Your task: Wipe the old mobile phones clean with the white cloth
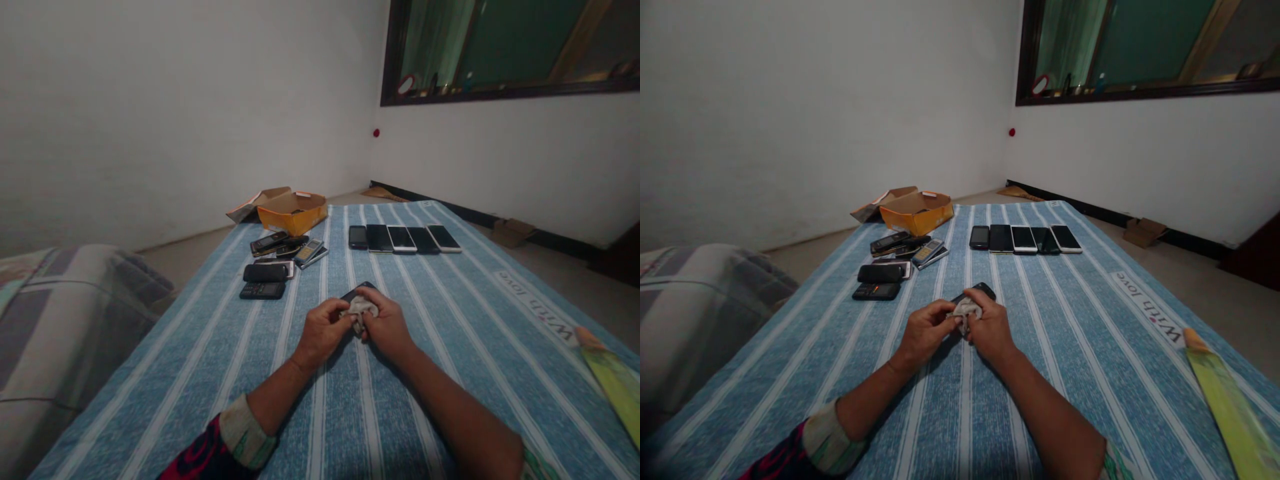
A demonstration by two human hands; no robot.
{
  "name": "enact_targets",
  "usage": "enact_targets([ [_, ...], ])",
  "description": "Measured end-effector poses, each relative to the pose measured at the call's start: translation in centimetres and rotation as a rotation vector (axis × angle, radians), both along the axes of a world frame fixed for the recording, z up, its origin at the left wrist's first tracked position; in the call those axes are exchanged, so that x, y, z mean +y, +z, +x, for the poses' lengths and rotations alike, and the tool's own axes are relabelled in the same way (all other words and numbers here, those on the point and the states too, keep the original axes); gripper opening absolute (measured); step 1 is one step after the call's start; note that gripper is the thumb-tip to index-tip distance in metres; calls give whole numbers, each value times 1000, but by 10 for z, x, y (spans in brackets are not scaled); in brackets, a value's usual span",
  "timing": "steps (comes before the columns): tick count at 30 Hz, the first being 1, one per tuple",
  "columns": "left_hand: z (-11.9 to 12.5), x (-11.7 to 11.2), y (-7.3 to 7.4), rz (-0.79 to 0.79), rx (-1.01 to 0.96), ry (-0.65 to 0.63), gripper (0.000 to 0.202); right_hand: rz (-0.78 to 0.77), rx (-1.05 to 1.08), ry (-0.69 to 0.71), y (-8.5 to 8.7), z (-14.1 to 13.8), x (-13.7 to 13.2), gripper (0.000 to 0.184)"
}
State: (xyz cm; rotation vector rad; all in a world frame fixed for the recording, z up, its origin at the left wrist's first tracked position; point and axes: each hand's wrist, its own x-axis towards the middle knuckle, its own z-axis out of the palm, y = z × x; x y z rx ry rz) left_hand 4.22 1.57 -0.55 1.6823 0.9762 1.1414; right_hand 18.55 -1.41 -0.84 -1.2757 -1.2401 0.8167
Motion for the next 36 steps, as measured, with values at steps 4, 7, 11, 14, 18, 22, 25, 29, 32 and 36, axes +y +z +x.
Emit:
enact_targets([
  [4,-1,1,1,14,63,116,3,214,-342,68,5,-4,-7,32],
  [7,-2,1,5,33,66,168,2,218,-496,177,12,-6,-13,29],
  [11,-2,0,8,36,45,218,7,137,-783,203,17,-10,-19,48],
  [14,-1,-1,8,-15,38,227,10,76,-1007,171,20,-14,-21,52],
  [18,1,-2,7,-49,45,250,10,69,-1079,179,24,-16,-21,53],
  [22,4,-4,6,-163,-45,217,10,38,-1120,159,27,-18,-23,51],
  [25,6,-6,7,-240,-129,167,8,21,-1166,138,28,-17,-24,42],
  [29,5,-9,11,-247,-140,84,9,23,-1146,141,27,-10,-21,42],
  [32,1,-6,12,-144,-76,40,11,30,-1071,172,24,2,-16,35],
  [36,-5,2,8,86,118,58,15,-3,-1081,41,20,19,-4,33],
])
